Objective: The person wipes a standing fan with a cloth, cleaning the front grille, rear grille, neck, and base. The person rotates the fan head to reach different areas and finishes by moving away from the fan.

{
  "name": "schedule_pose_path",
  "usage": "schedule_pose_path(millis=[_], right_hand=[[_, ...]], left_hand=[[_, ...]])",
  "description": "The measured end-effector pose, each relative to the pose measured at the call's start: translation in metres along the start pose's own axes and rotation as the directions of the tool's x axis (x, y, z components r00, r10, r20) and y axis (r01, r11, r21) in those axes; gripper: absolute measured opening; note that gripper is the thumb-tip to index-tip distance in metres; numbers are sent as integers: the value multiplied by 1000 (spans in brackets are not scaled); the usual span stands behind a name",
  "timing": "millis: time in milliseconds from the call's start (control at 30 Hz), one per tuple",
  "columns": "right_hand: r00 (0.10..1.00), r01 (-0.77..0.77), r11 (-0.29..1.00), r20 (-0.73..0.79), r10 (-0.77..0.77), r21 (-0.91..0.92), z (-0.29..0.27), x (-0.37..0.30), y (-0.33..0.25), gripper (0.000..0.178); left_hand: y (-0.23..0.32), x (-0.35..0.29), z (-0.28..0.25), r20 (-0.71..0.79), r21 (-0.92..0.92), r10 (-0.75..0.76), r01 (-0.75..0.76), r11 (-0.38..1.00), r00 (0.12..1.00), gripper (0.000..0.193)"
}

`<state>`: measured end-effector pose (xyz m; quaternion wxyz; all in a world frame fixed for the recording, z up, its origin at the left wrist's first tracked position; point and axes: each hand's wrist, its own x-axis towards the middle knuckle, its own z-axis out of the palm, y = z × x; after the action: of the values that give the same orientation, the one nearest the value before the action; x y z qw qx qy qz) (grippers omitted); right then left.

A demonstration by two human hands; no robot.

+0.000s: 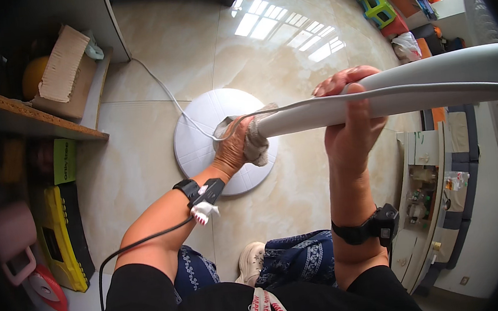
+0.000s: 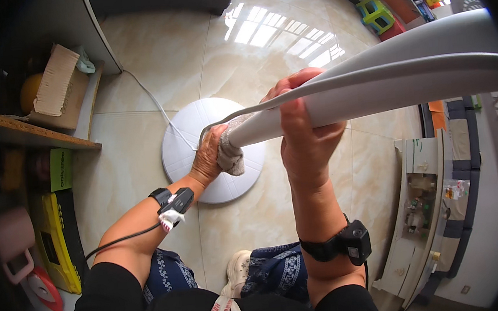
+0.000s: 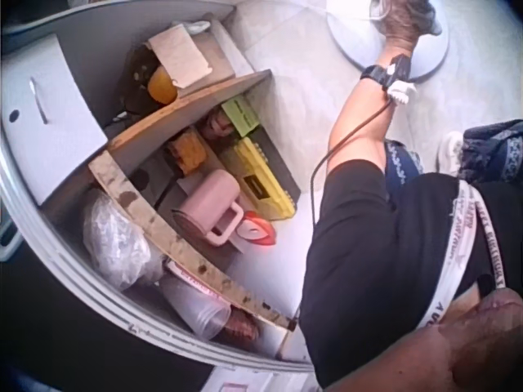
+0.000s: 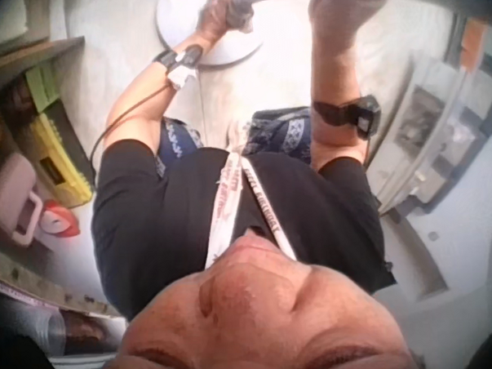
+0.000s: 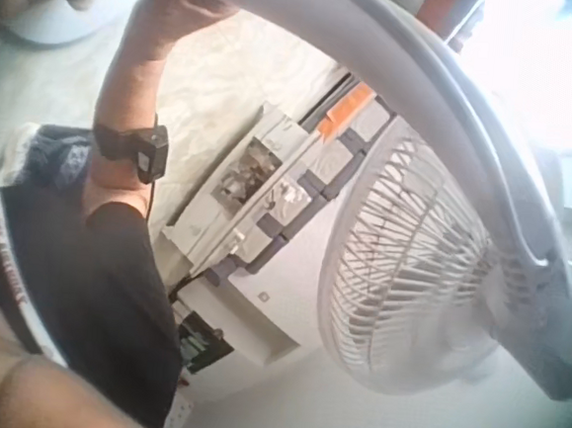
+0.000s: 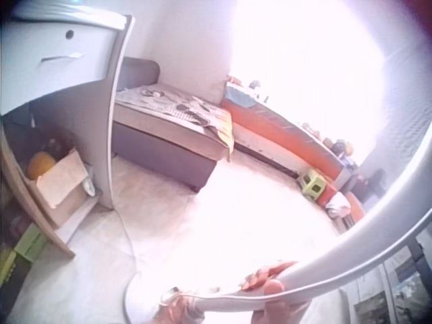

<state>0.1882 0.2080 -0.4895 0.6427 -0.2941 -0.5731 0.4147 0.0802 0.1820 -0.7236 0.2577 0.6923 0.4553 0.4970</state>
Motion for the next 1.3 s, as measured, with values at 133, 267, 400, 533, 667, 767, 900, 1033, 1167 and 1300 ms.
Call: schedule_pose_path(millis=[133,267,400,533,667,767,900,1033,1167,1300], right_hand=[[998,67,997,-21,-68,-41,2,-1,6,22],[997,70,996,-28,-72,-61,0,0,6,23],[997,66,994,-30,-68,-89,-1,-1,6,29],[998,65,986,-3,-66,-153,0,-3,8,35],[998,31,981,-40,-40,-194,1,-2,7,40],[998,17,973,-47,-28,-230,2,-2,5,41],[999,2,967,-52,-16,-255,1,-5,4,42],[999,8,968,-34,-17,-251,-1,-4,5,43],[999,41,964,-16,-47,-264,-1,-4,5,42],[999,11,954,-27,-20,-299,-2,-6,4,41]], left_hand=[[-67,-39,2,378,42,-288,295,955,880,51],[-121,-71,-6,491,358,-205,18,933,846,46],[-158,-59,-17,415,497,-208,-29,867,886,50],[-177,0,-13,79,613,-312,201,764,947,55],[-165,22,5,360,571,-583,322,755,728,74],[-155,-13,3,455,600,-547,213,771,703,75],[-153,-86,-28,457,565,-392,80,821,798,74],[-116,-165,-56,728,432,-277,-106,896,627,78],[-105,-179,-27,836,242,-83,-228,943,542,62],[-131,-136,5,826,-1,192,-340,941,529,50]])
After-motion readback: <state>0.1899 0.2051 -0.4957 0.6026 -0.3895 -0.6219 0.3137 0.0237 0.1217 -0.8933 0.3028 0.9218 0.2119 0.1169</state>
